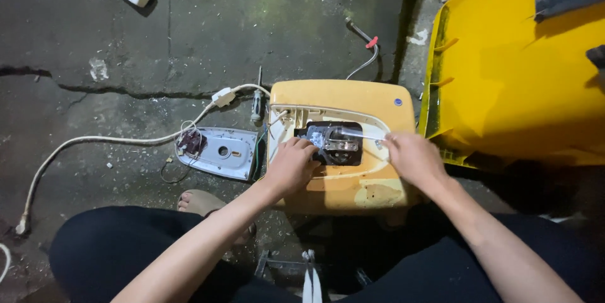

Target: Disassembling an appliance by removing screws and extracting internal components for adjustment.

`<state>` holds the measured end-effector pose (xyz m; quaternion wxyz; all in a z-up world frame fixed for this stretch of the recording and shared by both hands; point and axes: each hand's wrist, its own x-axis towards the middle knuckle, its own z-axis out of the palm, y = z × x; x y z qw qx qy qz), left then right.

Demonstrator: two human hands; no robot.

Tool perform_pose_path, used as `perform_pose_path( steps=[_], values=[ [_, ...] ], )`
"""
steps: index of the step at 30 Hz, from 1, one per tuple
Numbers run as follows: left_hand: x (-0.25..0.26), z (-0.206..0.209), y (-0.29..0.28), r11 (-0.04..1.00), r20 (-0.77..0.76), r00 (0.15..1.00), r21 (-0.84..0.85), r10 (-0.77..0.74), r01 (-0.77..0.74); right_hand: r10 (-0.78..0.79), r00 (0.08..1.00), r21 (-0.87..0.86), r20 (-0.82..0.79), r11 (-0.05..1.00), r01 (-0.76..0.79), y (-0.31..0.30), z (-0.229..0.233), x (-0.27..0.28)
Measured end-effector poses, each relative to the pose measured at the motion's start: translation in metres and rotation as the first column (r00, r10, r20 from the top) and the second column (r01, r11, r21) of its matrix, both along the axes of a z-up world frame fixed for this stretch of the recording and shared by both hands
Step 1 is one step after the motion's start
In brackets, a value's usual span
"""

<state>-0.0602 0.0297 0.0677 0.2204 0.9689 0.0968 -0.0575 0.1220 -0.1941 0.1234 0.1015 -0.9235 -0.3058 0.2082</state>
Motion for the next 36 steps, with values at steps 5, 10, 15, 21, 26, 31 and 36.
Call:
perform_pose_path(
  steps=[5, 10, 15, 21, 26, 31, 36],
  values=[
    [0.005, -0.005, 0.0, 1.0, -0.033, 0.999, -0.002, -0.011, 0.011, 0.012, 0.993, 0.173, 0.119, 0.984, -0.032, 0.0, 0.008, 0.004],
    [0.006, -0.005, -0.001, 1.0, -0.046, 0.999, -0.023, -0.009, 0.008, 0.068, 0.995, -0.055, 0.078, 0.996, -0.063, -0.008, -0.019, 0.015],
    [0.014, -0.015, -0.001, 0.999, 0.056, 0.998, -0.02, 0.031, -0.03, 0.008, 0.988, 0.135, 0.156, 0.99, -0.029, -0.01, -0.016, 0.015],
    [0.023, -0.028, 0.001, 0.997, 0.062, 0.998, 0.073, 0.0, -0.005, -0.027, 0.997, 0.091, 0.069, 0.996, 0.021, -0.002, -0.007, 0.016],
    [0.035, -0.03, 0.001, 0.989, 0.127, 0.991, 0.143, -0.048, 0.03, 0.056, 0.993, -0.072, 0.109, 0.996, -0.048, -0.002, -0.017, 0.019],
    [0.04, -0.045, -0.001, 0.949, 0.212, 0.967, 0.309, -0.14, 0.069, 0.041, 0.992, -0.013, 0.123, 0.999, -0.04, -0.002, 0.012, 0.016],
    [0.041, -0.034, 0.0, 0.838, 0.426, 0.821, 0.533, -0.38, 0.112, 0.059, 0.998, -0.023, 0.025, 0.998, -0.059, 0.001, 0.037, 0.013]
  ],
)
